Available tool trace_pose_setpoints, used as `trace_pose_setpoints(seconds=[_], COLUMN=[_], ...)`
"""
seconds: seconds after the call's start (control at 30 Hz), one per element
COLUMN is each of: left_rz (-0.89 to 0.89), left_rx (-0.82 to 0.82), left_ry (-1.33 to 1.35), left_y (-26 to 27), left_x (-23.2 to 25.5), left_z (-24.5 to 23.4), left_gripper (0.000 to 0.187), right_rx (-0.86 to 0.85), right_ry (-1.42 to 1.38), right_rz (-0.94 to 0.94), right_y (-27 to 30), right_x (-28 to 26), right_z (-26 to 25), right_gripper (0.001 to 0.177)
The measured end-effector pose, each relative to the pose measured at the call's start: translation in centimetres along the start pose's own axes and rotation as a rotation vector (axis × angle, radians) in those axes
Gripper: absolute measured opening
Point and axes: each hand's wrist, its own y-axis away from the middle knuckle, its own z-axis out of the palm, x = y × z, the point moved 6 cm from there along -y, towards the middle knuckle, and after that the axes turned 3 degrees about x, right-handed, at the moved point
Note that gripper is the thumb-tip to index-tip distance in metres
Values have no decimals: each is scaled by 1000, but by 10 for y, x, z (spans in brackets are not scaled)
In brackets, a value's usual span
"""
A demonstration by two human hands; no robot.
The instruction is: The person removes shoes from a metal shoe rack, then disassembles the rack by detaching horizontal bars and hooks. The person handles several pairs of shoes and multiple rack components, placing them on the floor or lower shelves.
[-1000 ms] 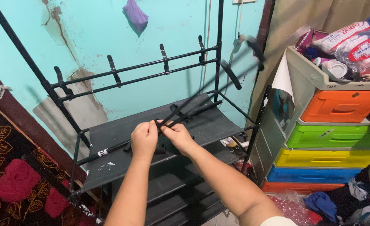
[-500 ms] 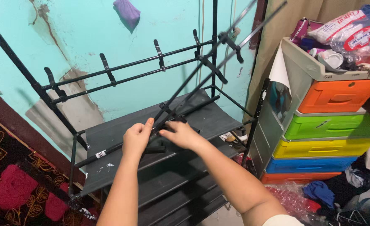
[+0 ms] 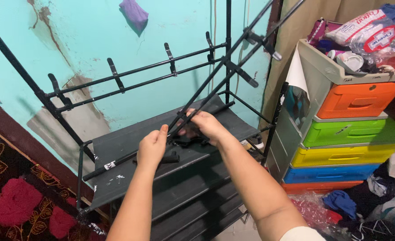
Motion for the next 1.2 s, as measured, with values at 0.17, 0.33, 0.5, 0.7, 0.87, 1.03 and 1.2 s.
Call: trace_pose_setpoints(seconds=[0.17,0.33,0.5,0.7,0.87,1.03,1.2], left_rz=[392,519,688,556,439,308,118], left_rx=[193,125,89,46,50,59,120], left_ry=[11,268,169,105,313,366,157], left_y=[8,9,12,18,14,4,-1], left_x=[28,46,82,82,65,46,28], left_z=[-11,-9,-5,-14,-14,-1,6], left_gripper=[39,34,61,49,32,30,41], right_rx=[19,90,95,3,-42,-56,-104], right_ry=[-207,-189,-269,-211,-225,-142,-146], right_rz=[89,79,73,28,81,83,41], right_y=[6,5,2,0,4,3,-3], right_x=[-1,1,10,13,18,17,27], right_z=[11,18,19,16,24,25,29], right_gripper=[22,20,19,30,39,43,42])
